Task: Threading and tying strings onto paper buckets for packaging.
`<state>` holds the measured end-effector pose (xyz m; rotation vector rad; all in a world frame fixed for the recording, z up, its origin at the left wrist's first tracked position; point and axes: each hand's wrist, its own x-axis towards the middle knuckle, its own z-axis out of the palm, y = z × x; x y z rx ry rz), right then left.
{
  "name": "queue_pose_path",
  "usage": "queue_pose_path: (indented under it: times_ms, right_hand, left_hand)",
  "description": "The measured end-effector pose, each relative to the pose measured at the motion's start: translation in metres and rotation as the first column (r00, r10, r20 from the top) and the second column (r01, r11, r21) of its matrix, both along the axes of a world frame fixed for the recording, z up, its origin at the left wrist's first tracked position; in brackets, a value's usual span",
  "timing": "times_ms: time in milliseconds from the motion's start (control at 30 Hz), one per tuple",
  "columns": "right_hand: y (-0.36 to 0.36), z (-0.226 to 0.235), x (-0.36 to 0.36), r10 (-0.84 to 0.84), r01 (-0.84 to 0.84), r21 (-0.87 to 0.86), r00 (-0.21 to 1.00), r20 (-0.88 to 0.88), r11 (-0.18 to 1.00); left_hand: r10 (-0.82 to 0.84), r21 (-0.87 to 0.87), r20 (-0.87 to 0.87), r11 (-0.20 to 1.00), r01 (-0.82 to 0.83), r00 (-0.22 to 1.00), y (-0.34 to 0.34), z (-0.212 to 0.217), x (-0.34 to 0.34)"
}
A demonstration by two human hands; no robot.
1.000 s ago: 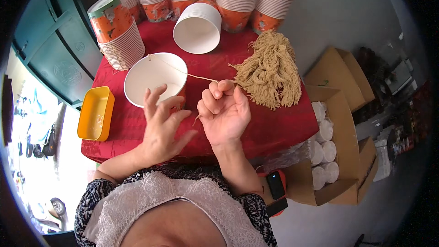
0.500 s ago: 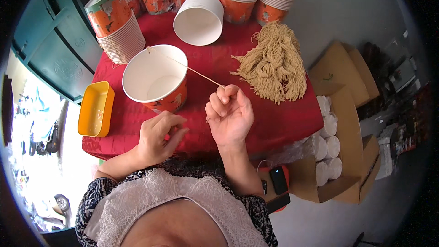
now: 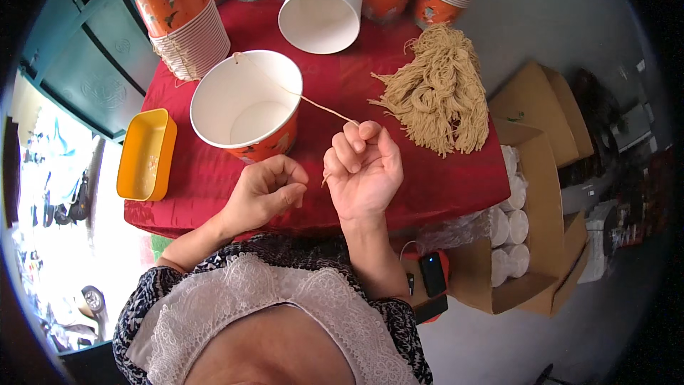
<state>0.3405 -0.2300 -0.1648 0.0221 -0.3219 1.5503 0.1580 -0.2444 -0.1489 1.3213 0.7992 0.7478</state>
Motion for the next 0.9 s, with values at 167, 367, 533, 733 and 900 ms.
queue_pose_path:
  times_ms: [167, 367, 533, 733, 900]
  right_hand:
    - [0.002, 0.004, -0.009, 0.039, -0.039, 0.008, 0.999, -0.004, 0.999]
    - [0.000, 0.002, -0.008, -0.049, 0.055, -0.044, 0.990, 0.134, 0.998]
    - [-0.020, 0.003, -0.010, -0.463, 0.372, 0.613, -0.419, 0.781, 0.697]
    - [-0.041, 0.030, -0.024, -0.525, -0.005, 0.525, -0.058, 0.849, 0.851]
    - [-0.038, 0.022, -0.026, -0.498, 0.055, 0.505, -0.109, 0.861, 0.861]
  left_hand:
    - [-0.080, -0.043, -0.039, 0.996, 0.079, 0.996, 0.005, 0.000, 0.005]
    - [-0.026, -0.040, -0.096, 0.999, 0.022, 0.995, 0.003, 0.000, -0.008]
    - [0.079, 0.402, -0.357, 0.912, 0.077, 0.931, -0.001, 0.025, -0.026]
    - [0.112, 0.598, -0.474, 0.769, 0.227, 0.873, 0.001, 0.047, -0.030]
    - [0.140, 0.625, -0.494, 0.743, 0.239, 0.858, 0.006, 0.055, -0.035]
